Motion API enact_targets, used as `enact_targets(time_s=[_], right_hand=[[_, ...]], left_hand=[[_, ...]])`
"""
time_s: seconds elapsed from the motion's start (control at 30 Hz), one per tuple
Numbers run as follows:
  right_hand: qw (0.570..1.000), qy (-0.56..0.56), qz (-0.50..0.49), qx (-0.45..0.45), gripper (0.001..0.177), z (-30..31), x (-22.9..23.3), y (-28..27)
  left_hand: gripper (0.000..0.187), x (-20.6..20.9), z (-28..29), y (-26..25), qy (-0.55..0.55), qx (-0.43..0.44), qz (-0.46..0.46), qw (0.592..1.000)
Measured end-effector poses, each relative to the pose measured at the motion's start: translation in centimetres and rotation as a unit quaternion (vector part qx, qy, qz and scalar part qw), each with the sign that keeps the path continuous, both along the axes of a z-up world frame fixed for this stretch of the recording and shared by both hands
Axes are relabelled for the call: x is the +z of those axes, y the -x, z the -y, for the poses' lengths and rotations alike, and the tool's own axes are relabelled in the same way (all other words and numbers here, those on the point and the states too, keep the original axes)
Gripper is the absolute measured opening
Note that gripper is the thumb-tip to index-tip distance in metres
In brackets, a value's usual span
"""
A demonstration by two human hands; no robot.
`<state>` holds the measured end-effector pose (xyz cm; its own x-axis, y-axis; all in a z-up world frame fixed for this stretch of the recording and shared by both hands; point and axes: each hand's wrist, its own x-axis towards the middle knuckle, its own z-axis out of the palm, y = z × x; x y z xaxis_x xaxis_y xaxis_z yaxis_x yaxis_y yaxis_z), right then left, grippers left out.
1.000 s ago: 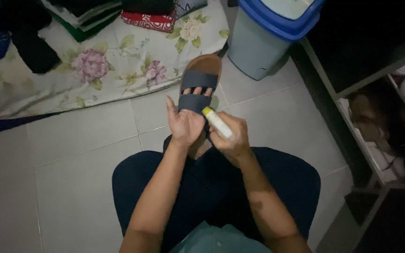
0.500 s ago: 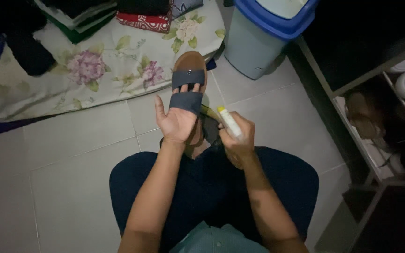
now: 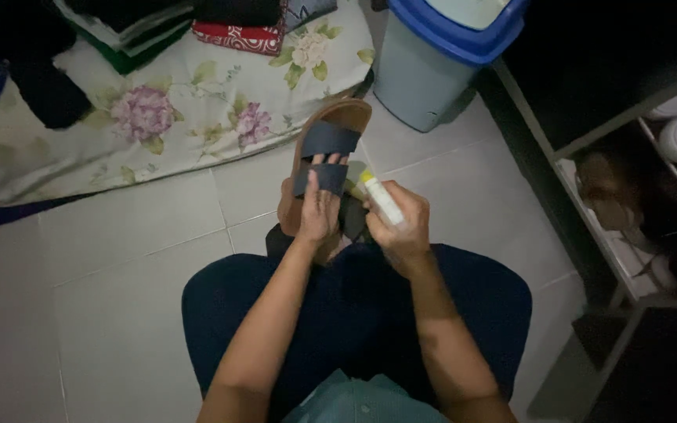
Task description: Cleaning and scrubbing the straps and soles of a pair of sandals with a cleaning solution and cloth.
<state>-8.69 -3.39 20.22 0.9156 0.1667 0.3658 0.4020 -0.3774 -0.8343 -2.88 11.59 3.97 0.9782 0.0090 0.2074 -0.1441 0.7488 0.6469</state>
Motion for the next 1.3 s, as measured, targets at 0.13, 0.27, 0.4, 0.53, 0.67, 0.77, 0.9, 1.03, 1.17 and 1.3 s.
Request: enact_targets(time_s=[0.13,0.27,0.4,0.53,0.67,0.77,0.9,1.03,1.17,1.3], right_hand=[[0.998,0.053,0.005,0.039,0.010,0.4,-1.5,-0.1],[0.999,0.036,-0.005,-0.008,0.015,2.1,-5.5,-2.3],[0.989,-0.030,-0.008,-0.147,0.023,4.2,-8.2,-5.4],[0.984,-0.021,-0.037,-0.171,0.036,7.1,-12.3,-8.7],[0.972,0.086,0.033,-0.216,0.069,10.3,-20.7,-13.1],[0.966,0.103,0.033,-0.236,0.076,11.4,-25.0,-14.4],[0.962,0.034,-0.099,-0.252,0.081,11.9,-26.9,-14.4],[0.965,0.081,-0.053,-0.242,0.097,12.2,-26.2,-13.3],[0.914,0.178,0.122,-0.344,0.108,8.7,-20.1,-7.9],[0.943,0.162,0.198,-0.215,0.055,3.6,-20.8,-5.4]], left_hand=[[0.084,-0.7,-0.2,-0.3,0.059,-0.014,0.014,0.998],[0.093,2.3,-1.0,0.2,0.105,-0.021,-0.013,0.994],[0.107,4.8,-2.6,0.5,0.120,-0.018,0.016,0.993],[0.107,3.8,-3.2,-0.2,0.152,0.006,0.002,0.988],[0.105,4.2,-3.3,-0.3,0.228,0.005,-0.037,0.973],[0.105,3.8,-3.4,-0.6,0.257,0.013,-0.059,0.965],[0.088,2.8,-3.8,-0.7,0.244,0.008,-0.050,0.968],[0.074,3.4,-3.5,-0.6,0.250,0.003,-0.020,0.968],[0.058,3.3,-3.2,-0.6,0.309,-0.028,-0.025,0.950],[0.057,3.0,-3.1,-0.5,0.305,-0.046,-0.027,0.951]])
